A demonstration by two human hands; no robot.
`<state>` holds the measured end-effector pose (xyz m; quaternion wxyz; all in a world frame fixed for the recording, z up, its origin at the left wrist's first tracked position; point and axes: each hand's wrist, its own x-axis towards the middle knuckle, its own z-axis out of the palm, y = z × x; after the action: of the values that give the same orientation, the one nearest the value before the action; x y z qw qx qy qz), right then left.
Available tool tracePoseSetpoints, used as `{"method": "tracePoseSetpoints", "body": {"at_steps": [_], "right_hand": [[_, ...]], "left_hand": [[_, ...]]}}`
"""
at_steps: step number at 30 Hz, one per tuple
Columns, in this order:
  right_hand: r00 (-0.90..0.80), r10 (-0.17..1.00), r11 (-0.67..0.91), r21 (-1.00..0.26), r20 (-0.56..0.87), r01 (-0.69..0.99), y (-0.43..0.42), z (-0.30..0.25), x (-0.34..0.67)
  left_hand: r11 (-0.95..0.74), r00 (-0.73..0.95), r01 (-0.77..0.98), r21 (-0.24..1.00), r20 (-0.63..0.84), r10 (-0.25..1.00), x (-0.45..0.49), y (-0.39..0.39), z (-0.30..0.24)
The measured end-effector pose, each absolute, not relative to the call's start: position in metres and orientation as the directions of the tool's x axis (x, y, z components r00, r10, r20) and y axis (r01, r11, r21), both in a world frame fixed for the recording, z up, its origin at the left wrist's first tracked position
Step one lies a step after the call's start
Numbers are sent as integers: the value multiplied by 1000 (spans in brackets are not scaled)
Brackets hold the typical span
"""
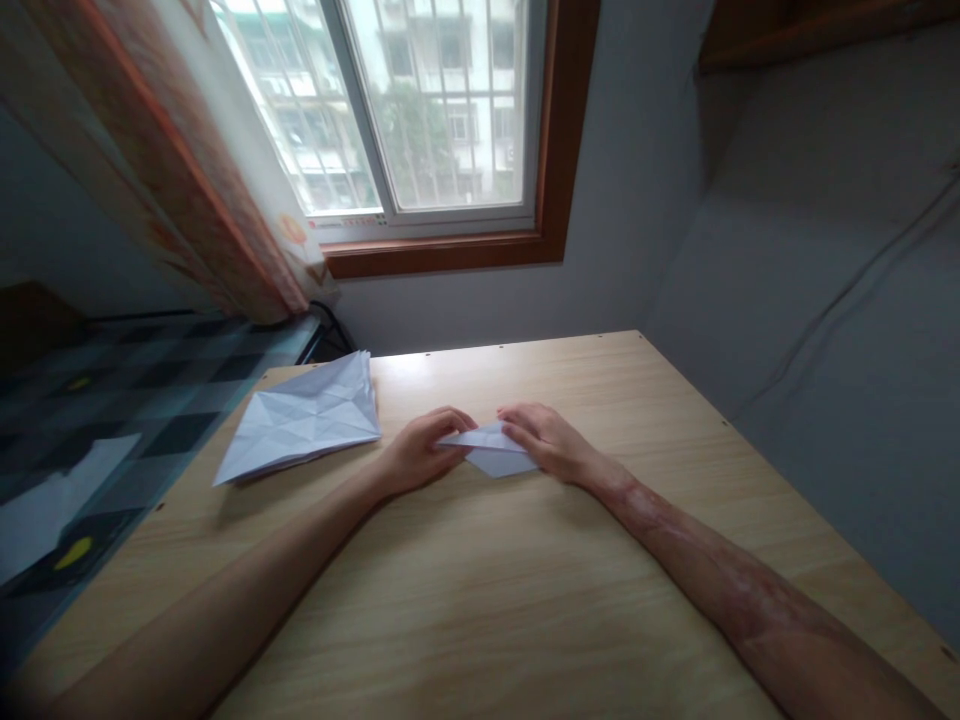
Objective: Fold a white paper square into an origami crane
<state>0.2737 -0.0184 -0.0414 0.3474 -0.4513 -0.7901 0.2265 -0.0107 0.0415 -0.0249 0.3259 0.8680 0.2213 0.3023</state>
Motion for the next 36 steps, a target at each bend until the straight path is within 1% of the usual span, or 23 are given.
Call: {"method": "tracePoseSetpoints", "body": {"at_steps": [3,5,10,14,17,20,22,25,30,34,36], "right_hand": [[-261,911,403,-815,318,416,-17,-44,271],[-242,925,363,-865,291,347,-18,-45,269],[-239,940,317,-881,243,351,-21,-43,265],[-181,951,298,-895,250,333,-21,-44,263],[-104,959,280,-926,262,254,-19,-49,263],[-47,970,242,-956,237,165,-17,-54,264],[-29,972,234,-962,232,142,-16,-55,264],[-31,970,242,-961,240,133,-17,-55,264],[-101,974,214,-968,202,129,-21,-52,264],[-147,978,179,-964,151,195,-23,-48,264],[-166,980,146,-968,113,203,-23,-48,263]], "left_hand": [[-634,700,128,763,383,602,-12,42,-25],[-609,678,116,784,386,626,-12,43,-25],[-547,651,98,831,363,667,-14,43,-19],[-401,674,39,915,272,686,-17,46,-16],[-303,667,-2,953,227,710,-18,50,-17],[-255,640,25,967,180,747,-18,51,-19],[-232,631,31,972,161,759,-17,50,-21],[-219,590,-4,976,179,787,-14,49,-23],[-186,499,-33,982,177,849,-13,54,-28],[-165,496,7,986,140,857,-15,56,-30],[-163,495,23,986,130,859,-15,57,-30]]}}
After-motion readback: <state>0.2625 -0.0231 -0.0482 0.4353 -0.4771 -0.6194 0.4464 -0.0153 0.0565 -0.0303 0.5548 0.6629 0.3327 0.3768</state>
